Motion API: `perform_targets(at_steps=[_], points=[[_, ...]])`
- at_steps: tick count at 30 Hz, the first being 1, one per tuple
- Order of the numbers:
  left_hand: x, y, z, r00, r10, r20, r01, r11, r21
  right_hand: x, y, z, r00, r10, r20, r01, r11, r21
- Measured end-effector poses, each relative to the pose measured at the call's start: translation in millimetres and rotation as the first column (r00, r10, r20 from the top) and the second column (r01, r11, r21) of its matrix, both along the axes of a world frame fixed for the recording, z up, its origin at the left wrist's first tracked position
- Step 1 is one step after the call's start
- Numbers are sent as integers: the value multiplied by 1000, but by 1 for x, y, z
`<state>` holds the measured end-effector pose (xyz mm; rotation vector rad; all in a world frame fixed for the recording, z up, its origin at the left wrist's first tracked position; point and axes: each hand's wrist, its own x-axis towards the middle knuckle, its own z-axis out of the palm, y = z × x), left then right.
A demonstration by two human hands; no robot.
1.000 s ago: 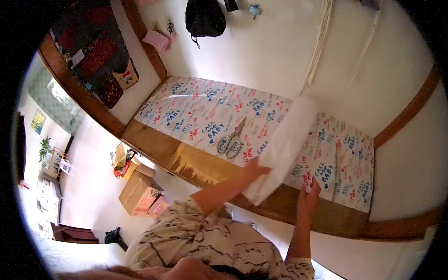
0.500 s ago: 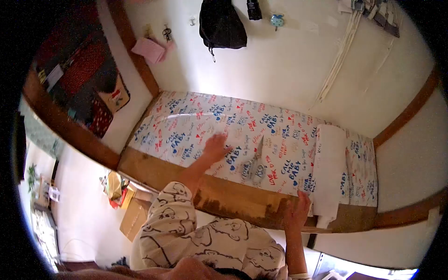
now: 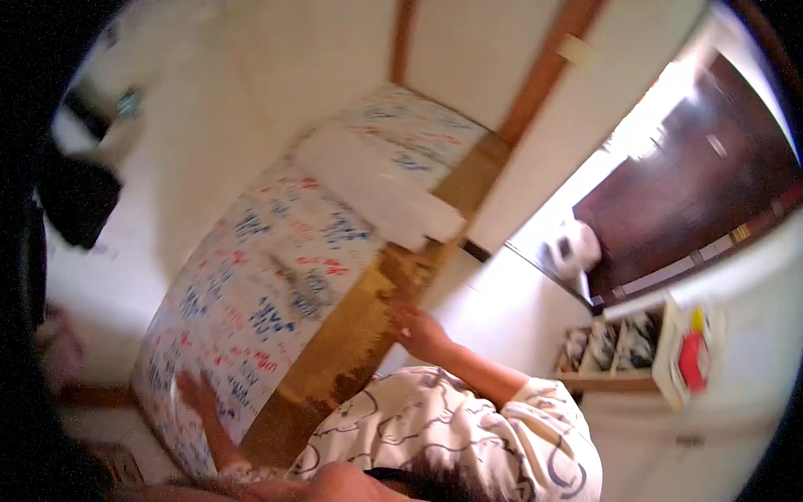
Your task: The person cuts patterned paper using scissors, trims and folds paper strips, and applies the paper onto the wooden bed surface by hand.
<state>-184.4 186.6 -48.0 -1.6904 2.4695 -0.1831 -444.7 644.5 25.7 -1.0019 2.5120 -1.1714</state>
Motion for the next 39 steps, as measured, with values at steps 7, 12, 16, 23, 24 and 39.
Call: perform_targets(at_steps=[7, 12, 16, 23, 24, 39], points=[[52, -27, -65, 991, -81, 106, 109, 952, -285, 33, 64, 7, 992, -92, 85, 85, 993, 82], [88, 34, -37, 955, -267, 128, 284, 700, -656, 46, 103, -8, 970, -219, 108, 212, 975, 73], [93, -65, -101, 988, -109, -112, 118, 990, 76, 53, 94, -34, 978, -143, 155, 125, 985, 116], [-32, 185, -4, 729, -326, -602, 241, 945, -221, 69, 171, -44, 949, -201, 245, 110, 933, 342], [-43, 223, -10, 605, -505, -615, 312, 862, -400, 72, 180, -50, 954, -203, 221, 120, 934, 337], [69, 505, -52, 694, -37, -719, 531, 701, 476, 103, 278, -95, 852, 380, 361, -512, 752, 416]])
